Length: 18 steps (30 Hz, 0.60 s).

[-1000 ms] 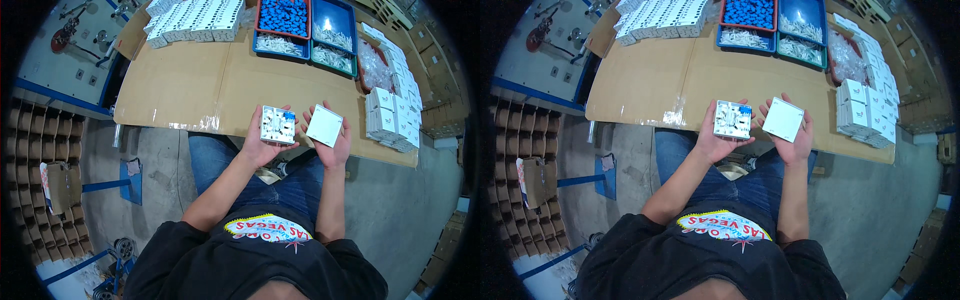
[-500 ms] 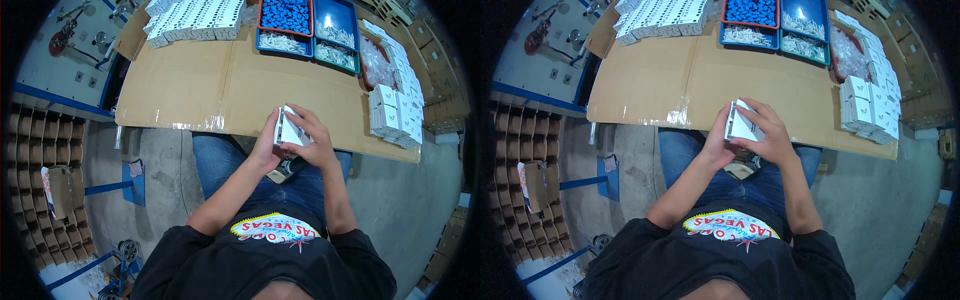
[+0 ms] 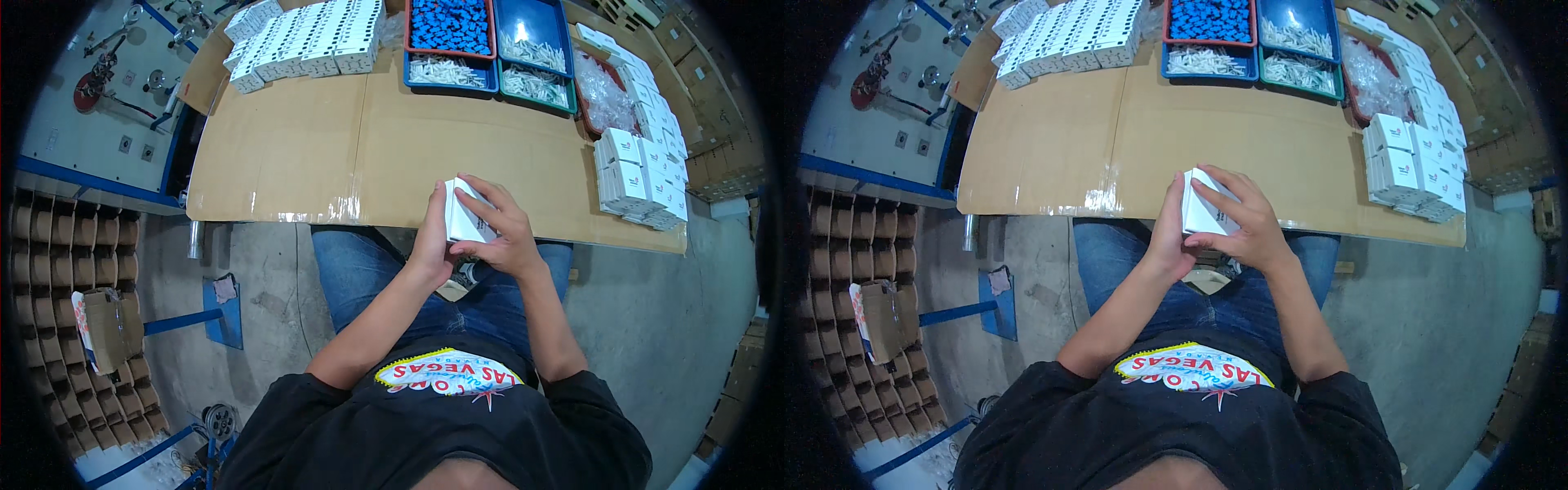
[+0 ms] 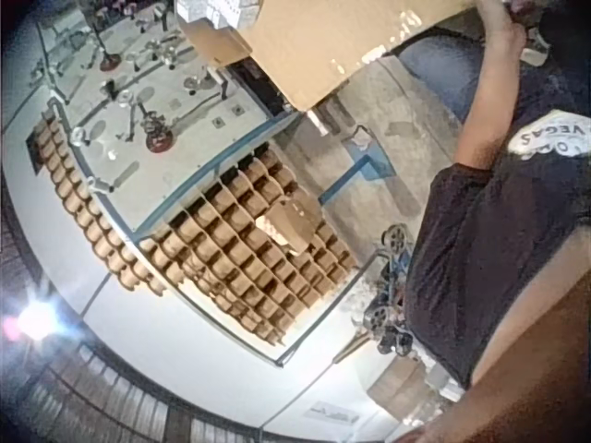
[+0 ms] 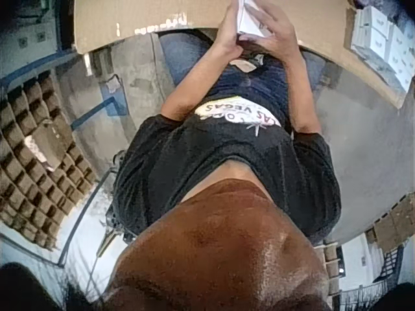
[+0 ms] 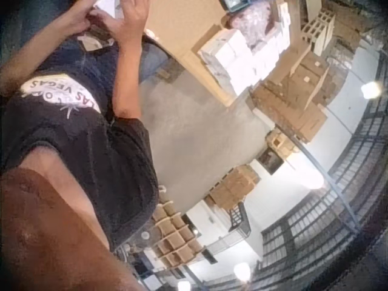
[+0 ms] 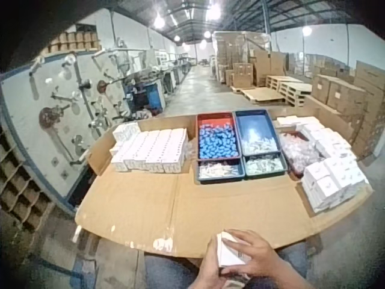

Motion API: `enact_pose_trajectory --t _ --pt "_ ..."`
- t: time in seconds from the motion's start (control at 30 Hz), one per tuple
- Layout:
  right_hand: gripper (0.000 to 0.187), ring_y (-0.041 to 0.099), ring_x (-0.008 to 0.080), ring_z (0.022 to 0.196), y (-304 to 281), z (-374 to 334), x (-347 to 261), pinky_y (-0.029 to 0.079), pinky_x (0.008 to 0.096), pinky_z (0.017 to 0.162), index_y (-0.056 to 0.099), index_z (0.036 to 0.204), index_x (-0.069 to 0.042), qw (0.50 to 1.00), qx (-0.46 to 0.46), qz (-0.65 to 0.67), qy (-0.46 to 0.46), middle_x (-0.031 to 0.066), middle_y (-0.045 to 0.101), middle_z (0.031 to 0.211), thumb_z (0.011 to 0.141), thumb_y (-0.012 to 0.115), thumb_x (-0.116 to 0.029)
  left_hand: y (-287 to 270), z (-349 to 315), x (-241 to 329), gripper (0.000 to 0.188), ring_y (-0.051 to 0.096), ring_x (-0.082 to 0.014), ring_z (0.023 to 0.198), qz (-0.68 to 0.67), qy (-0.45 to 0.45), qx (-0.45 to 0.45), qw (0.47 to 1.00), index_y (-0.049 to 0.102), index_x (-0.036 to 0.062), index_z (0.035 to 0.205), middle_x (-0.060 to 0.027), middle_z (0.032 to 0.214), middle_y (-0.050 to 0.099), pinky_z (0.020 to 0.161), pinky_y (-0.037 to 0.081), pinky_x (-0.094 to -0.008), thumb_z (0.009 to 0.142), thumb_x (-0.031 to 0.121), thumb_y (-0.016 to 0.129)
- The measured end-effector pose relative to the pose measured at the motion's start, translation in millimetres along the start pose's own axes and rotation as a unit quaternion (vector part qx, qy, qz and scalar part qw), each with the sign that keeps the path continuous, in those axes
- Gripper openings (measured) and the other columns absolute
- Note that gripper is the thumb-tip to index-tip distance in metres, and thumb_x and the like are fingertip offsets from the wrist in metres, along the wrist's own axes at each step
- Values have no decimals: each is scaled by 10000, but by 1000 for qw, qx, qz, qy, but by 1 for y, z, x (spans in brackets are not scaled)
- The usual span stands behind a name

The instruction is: The person assembles a small white box by inserting a plastic bag containing white components and a blue plastic piece into the box. They then close the box and inspect it.

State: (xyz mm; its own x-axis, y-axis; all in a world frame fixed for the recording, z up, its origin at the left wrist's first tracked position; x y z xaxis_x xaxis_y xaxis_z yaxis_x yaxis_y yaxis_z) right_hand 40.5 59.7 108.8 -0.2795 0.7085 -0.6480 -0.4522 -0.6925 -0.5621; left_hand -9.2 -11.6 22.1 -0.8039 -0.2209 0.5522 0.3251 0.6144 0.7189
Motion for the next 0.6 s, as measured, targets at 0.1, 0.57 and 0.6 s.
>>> enact_pose_trajectory --t 0.1,0.57,0.6 --pt "774 598 361 1194 -4 -1 -1 473 436 998 666 1315 -89 1000 7 -3 -14 188 590 1383 637 890 -387 2 3 -3 613 668 -236 1064 3 -2 -10 1000 525 103 1340 -96 1170 656 874 563 -390 1013 608 407" --pt "700 606 370 1197 -7 -10 1 478 452 991 683 1295 -95 999 9 -30 -13 182 601 1375 669 885 -334 0 3 -15 600 672 -226 1040 25 -30 4 999 523 104 1324 -90 1144 655 867 561 -385 1021 598 366" --pt "699 607 370 1197 -6 -11 1 478 453 991 683 1295 -95 999 5 -29 -11 181 601 1376 669 885 -330 -1 3 -15 600 673 -222 1033 27 -28 7 999 524 103 1322 -86 1139 656 863 562 -383 1022 596 360"
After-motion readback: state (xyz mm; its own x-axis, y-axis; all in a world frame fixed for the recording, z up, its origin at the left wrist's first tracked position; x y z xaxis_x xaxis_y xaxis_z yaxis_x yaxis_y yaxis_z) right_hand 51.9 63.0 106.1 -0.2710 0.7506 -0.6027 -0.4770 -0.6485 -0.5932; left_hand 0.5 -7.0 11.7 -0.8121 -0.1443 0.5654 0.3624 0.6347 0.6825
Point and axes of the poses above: each hand's wrist, its own z-axis towards the middle knuckle, its own y-axis out of the palm, x = y × z, the point moved 9 cm from there along z, towards the middle knuckle
